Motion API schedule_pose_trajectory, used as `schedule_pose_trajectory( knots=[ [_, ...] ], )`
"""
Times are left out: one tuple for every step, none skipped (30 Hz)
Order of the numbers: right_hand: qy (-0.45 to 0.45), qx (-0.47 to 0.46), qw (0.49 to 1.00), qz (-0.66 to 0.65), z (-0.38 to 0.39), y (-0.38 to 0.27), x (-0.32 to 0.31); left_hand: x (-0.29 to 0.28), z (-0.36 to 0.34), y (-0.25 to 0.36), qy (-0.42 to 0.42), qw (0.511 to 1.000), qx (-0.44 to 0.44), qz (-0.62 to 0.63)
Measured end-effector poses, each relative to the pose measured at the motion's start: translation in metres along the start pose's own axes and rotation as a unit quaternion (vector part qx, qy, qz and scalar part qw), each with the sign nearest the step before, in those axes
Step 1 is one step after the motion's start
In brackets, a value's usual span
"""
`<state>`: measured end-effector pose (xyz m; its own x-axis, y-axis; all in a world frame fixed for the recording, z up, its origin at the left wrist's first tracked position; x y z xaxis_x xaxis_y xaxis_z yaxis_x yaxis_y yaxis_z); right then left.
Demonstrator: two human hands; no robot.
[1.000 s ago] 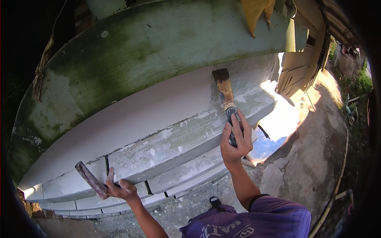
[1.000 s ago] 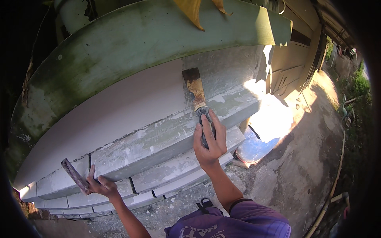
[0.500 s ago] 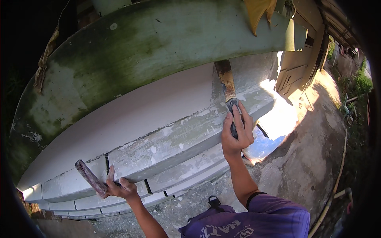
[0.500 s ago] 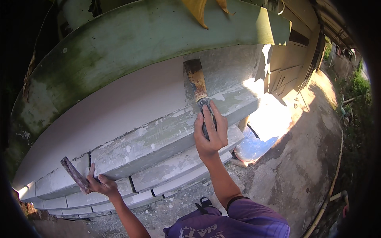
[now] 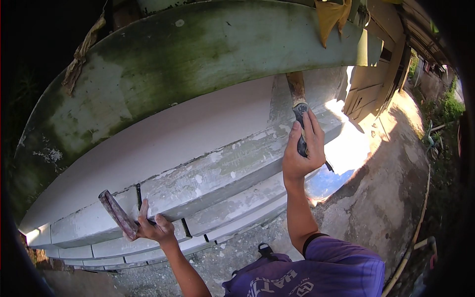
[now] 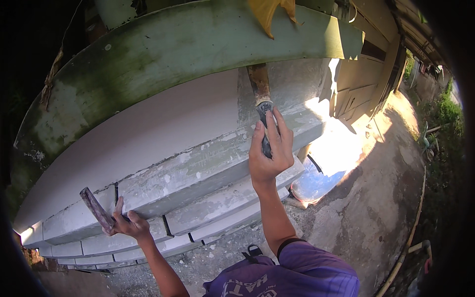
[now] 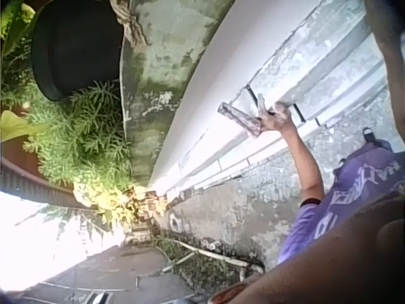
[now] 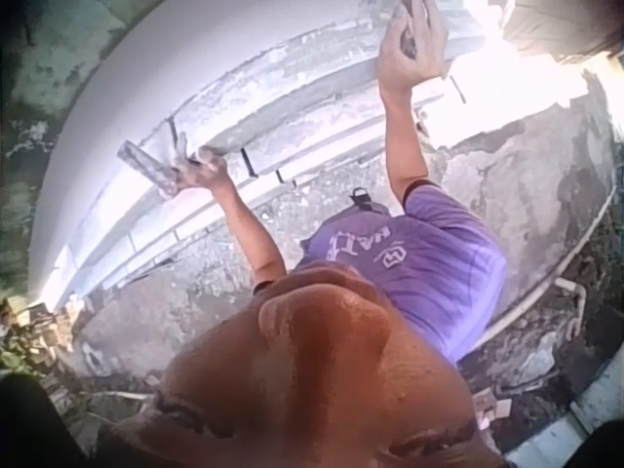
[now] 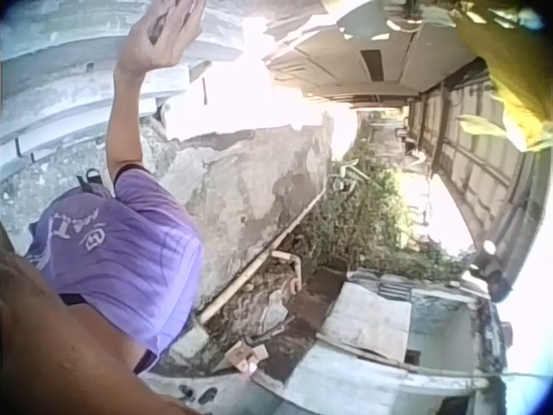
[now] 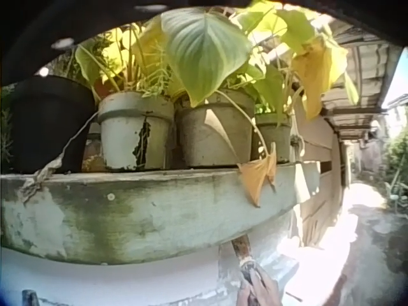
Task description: Applying putty or filler to a concrete wall using a putty knife and a hawk.
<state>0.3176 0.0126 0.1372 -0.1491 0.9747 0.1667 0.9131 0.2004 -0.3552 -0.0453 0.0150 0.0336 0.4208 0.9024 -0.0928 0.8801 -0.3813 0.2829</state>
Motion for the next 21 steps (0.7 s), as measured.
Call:
schedule_pose_trajectory(
  knots=[
    [0.001, -0.002, 1.000, -0.002, 0.003, 0.001, -0.005, 0.001, 0.001, 0.000, -0.001, 1.000, -0.003, 0.008],
    [-0.017, 0.008, 1.000, 0.008, 0.008, 0.002, -0.009, 0.001, 0.001, -0.001, -0.004, 1.000, -0.006, 0.014],
    [-0.035, 0.018, 0.999, 0.018, 0.013, 0.003, -0.011, 0.000, 0.001, -0.003, -0.003, 1.000, -0.007, 0.013],
    [-0.036, 0.018, 0.999, 0.017, 0.017, 0.002, -0.014, -0.001, 0.000, -0.002, 0.000, 1.000, 0.003, -0.007],
    [-0.047, 0.018, 0.999, 0.020, 0.020, 0.001, -0.017, -0.002, 0.000, 0.000, 0.003, 1.000, 0.012, -0.025],
    [-0.058, 0.019, 0.998, 0.023, 0.022, 0.002, -0.019, -0.002, 0.001, 0.000, 0.002, 1.000, 0.011, -0.024],
    [-0.063, 0.015, 0.998, 0.017, 0.025, 0.003, -0.019, -0.001, 0.001, -0.002, -0.001, 1.000, -0.003, -0.005],
    [-0.063, 0.016, 0.998, 0.020, 0.026, 0.004, -0.019, 0.000, 0.001, -0.004, -0.006, 1.000, -0.016, 0.014],
    [-0.059, 0.005, 0.998, 0.019, 0.027, 0.003, -0.019, -0.001, 0.001, -0.003, -0.009, 1.000, -0.015, 0.015],
    [-0.056, -0.006, 0.998, 0.017, 0.029, 0.002, -0.019, -0.001, 0.001, -0.002, -0.006, 1.000, -0.013, 0.004],
    [-0.058, -0.005, 0.998, 0.019, 0.031, 0.003, -0.019, -0.001, 0.000, -0.001, -0.003, 1.000, -0.011, -0.006],
    [-0.058, -0.004, 0.998, 0.021, 0.031, 0.003, -0.019, -0.001, -0.001, 0.000, -0.004, 1.000, -0.010, -0.006],
    [-0.059, -0.002, 0.998, 0.020, 0.031, 0.002, -0.019, -0.001, -0.001, 0.000, -0.001, 1.000, -0.006, -0.008],
    [-0.060, 0.000, 0.998, 0.019, 0.032, 0.001, -0.020, -0.001, -0.001, 0.000, 0.002, 1.000, -0.002, -0.012],
    [-0.061, 0.001, 0.998, 0.019, 0.034, 0.001, -0.020, -0.001, -0.001, 0.000, 0.002, 1.000, -0.001, -0.013],
    [-0.063, 0.001, 0.998, 0.019, 0.035, 0.002, -0.020, -0.001, -0.001, -0.001, 0.002, 1.000, -0.002, -0.006],
    [-0.065, 0.000, 0.998, 0.020, 0.036, 0.002, -0.021, 0.000, -0.001, -0.001, 0.003, 1.000, -0.004, 0.002],
    [-0.066, 0.000, 0.998, 0.019, 0.037, 0.003, -0.022, 0.000, -0.001, 0.000, 0.003, 1.000, -0.005, 0.001],
    [-0.066, -0.004, 0.998, 0.022, 0.038, 0.004, -0.022, 0.000, -0.001, 0.001, 0.002, 1.000, -0.003, -0.007],
    [-0.067, -0.006, 0.997, 0.024, 0.039, 0.005, -0.022, 0.000, -0.001, 0.001, 0.000, 1.000, -0.001, -0.016],
    [-0.068, -0.005, 0.997, 0.023, 0.040, 0.005, -0.022, 0.000, -0.001, 0.002, 0.000, 1.000, -0.001, -0.017]
  ],
)
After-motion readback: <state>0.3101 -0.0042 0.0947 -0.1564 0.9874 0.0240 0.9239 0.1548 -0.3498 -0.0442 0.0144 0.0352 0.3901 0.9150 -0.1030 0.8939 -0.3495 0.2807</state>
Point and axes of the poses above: each hand's wrist, its own z-axis away from the middle knuckle, its own x-axis out of the palm, y = z × x, the point moved 5 cm from there along -z, towards the middle knuckle, and after that the axes turned 8 degrees about z, right-handed, at the moved point
